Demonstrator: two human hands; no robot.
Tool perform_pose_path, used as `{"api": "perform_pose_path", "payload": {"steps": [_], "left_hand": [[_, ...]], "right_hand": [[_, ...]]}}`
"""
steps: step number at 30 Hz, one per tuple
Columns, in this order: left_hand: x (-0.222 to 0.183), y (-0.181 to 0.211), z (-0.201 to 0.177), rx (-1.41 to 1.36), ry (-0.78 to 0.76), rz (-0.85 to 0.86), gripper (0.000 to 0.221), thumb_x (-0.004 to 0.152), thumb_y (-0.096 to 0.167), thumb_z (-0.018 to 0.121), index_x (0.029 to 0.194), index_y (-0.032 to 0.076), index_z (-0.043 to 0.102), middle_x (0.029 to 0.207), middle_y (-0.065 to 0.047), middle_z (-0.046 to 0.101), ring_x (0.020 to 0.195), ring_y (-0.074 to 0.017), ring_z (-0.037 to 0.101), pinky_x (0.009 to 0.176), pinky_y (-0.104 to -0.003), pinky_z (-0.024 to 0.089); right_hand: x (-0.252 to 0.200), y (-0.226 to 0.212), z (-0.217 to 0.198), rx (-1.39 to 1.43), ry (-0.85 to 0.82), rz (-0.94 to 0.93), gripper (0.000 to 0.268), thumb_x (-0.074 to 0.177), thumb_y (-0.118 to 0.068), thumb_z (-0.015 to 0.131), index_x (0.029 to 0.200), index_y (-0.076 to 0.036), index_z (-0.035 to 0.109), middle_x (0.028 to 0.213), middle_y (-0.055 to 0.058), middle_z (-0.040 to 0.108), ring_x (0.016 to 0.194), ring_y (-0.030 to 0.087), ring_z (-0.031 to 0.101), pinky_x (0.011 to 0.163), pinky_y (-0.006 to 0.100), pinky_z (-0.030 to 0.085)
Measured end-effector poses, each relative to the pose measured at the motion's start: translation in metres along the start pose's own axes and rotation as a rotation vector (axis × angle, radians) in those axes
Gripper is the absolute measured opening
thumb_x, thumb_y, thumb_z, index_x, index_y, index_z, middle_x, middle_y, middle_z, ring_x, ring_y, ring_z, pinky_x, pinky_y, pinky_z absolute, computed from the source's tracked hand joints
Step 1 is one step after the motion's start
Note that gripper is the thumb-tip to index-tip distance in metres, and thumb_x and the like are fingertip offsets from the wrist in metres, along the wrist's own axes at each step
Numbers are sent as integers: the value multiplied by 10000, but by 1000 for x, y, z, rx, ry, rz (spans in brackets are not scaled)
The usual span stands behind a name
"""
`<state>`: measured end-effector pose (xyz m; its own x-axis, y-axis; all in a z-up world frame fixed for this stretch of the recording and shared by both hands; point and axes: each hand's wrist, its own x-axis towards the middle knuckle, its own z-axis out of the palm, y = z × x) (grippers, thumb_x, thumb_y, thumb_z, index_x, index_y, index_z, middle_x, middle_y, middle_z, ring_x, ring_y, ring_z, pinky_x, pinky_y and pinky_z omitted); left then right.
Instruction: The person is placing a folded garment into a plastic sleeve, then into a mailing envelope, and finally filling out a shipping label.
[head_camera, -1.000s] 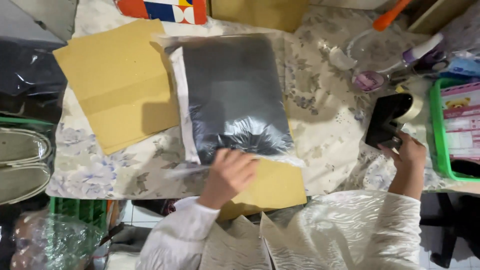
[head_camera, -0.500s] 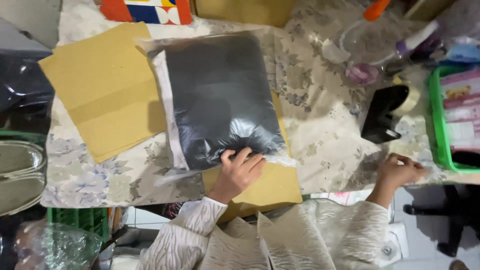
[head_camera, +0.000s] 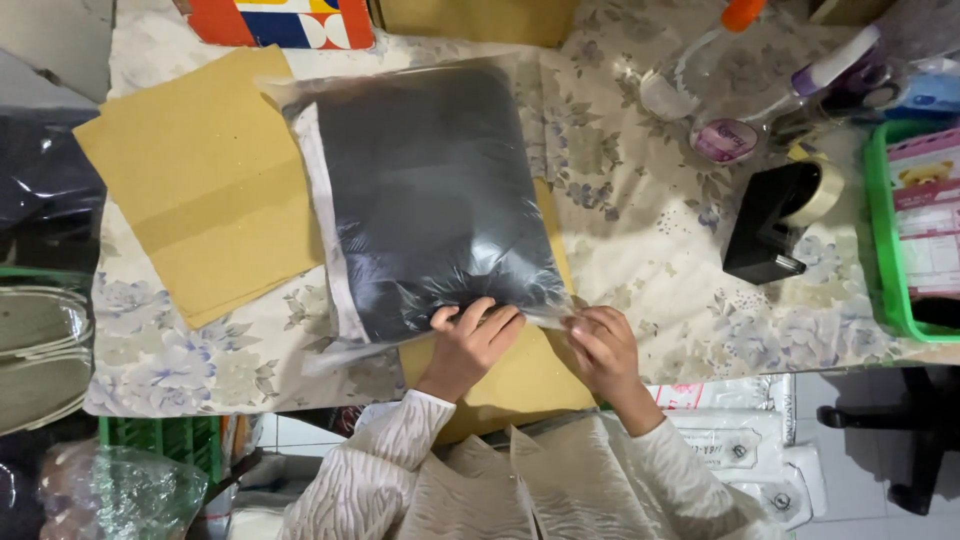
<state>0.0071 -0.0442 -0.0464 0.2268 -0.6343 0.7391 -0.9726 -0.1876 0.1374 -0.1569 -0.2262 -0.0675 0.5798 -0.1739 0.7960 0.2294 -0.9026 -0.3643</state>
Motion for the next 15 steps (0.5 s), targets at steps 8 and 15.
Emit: {"api": "perform_pose_path", "payload": {"steps": [8,15], "left_hand": [[13,1,-9,47,-24,-4,127,1061,278,580,1096,268,702,1075,103,658,1122,-157,572,905,-484,256],[15,8,-3,46,-79,-57,132,1062,229,561,1042,282,680,1043,102,639,1083,-187,569,900,-488,242]], "right_hand": [[7,-3,-10,313,-96,406,667,795,72,790,1383,49,476,916,155,784,870,378,770,815,580,572],[39,15,-17,432,-233,543,770,886,55,711,1531,34,290,916,130,752,880,293,713,960,544,476]]}}
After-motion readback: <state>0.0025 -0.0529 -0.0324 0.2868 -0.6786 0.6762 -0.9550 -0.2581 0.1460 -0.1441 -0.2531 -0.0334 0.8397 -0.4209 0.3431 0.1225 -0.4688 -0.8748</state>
